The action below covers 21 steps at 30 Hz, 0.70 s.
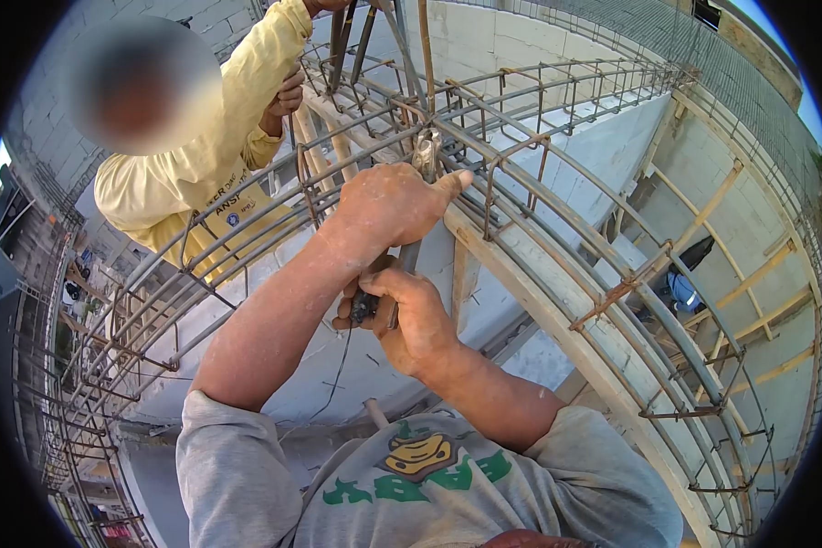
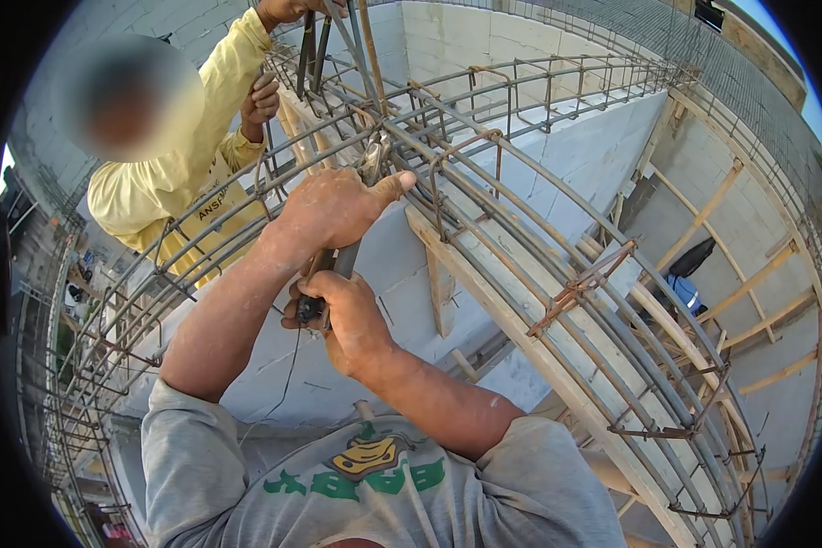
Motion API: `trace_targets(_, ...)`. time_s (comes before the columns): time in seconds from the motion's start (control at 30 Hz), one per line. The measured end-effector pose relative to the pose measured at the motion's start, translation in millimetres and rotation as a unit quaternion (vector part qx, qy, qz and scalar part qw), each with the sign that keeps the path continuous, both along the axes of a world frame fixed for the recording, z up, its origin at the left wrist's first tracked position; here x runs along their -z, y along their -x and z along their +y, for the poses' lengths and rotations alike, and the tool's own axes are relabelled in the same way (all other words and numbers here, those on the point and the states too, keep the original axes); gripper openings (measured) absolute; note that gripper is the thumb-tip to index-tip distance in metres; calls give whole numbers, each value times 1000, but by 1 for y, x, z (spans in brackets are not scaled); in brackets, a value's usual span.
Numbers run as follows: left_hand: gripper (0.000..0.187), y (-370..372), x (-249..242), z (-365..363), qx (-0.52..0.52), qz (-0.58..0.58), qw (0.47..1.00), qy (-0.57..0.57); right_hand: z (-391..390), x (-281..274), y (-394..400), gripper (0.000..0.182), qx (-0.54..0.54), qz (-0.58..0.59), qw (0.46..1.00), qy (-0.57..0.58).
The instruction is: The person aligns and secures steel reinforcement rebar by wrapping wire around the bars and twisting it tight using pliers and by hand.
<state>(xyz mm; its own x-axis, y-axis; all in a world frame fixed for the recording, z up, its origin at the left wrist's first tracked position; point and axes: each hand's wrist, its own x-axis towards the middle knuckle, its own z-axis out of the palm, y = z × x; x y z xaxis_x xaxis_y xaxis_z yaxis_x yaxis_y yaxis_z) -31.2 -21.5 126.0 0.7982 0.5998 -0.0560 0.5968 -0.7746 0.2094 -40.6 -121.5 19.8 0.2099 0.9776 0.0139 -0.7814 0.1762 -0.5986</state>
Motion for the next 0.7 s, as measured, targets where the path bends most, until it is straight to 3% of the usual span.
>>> trace_targets(0.03,84,3,-10,-4,-19,13,999,29,2,-2,1,31,7,-20,1000,-2)
trace_targets(0.13,89,14,3,19,-37,-136,955,262,-10,-15,-3,30,-47,97,991,-76)
trace_targets(0.17,80,22,-10,9,-34,-146,937,315,-10,-10,-4,34,-64,125,984,-109)
trace_targets(0.27,73,10,32,11,-9,-314,810,495,-8,5,-12,40,-132,216,943,-215)
trace_targets(0.3,63,10,38,11,13,-327,727,603,-8,12,-14,42,-156,227,930,-241)
trace_targets(0.37,56,3,47,5,39,-344,646,681,-3,23,-22,45,-200,246,898,-306)
trace_targets(0.43,43,-2,59,12,64,-338,583,736,-8,28,-28,43,-200,244,908,-275)
trace_targets(0.53,36,-1,56,18,0,-304,610,732,-19,34,-34,48,-194,143,956,-166)
trace_targets(0.57,26,1,53,24,-3,-283,684,672,-20,32,-35,52,-191,89,970,-123)
trace_targets(0.67,27,-2,39,21,-60,-214,828,516,-35,14,-30,55,-33,-54,997,40)
trace_targets(0.7,30,-2,23,5,-72,-194,877,433,-37,8,-30,52,-28,-58,996,53)
